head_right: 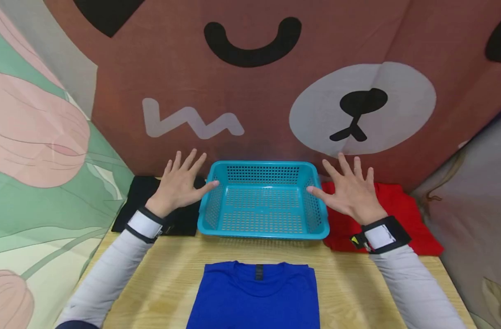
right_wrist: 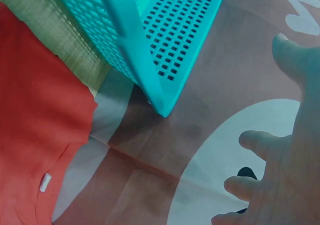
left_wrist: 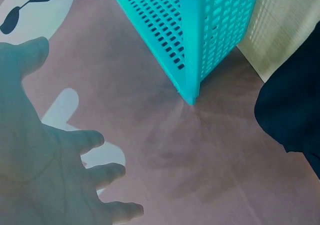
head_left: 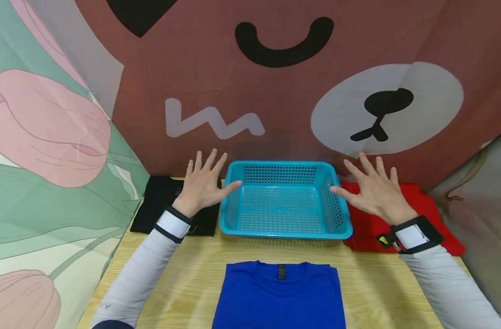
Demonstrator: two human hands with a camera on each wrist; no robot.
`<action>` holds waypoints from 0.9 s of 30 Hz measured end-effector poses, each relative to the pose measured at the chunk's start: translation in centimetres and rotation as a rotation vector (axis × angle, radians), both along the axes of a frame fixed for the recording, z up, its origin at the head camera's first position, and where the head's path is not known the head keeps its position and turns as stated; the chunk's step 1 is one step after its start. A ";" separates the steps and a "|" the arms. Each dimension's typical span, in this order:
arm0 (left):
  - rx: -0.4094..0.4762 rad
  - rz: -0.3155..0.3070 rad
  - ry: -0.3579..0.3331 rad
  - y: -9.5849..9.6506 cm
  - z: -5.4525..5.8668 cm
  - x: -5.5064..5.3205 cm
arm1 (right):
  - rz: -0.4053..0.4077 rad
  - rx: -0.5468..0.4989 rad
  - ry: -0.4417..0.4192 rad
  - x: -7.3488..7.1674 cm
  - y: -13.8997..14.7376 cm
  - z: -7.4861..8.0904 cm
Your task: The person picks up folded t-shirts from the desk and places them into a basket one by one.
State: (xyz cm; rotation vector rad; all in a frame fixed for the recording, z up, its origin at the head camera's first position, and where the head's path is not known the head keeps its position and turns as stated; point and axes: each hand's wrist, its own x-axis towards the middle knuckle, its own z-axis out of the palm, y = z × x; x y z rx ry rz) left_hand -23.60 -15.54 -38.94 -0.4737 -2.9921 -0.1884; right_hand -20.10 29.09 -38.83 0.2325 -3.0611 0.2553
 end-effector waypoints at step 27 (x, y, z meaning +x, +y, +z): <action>0.101 -0.188 0.259 1.9 -0.7 6.2 | 0.249 -0.079 0.277 6.1 -5.8 -0.2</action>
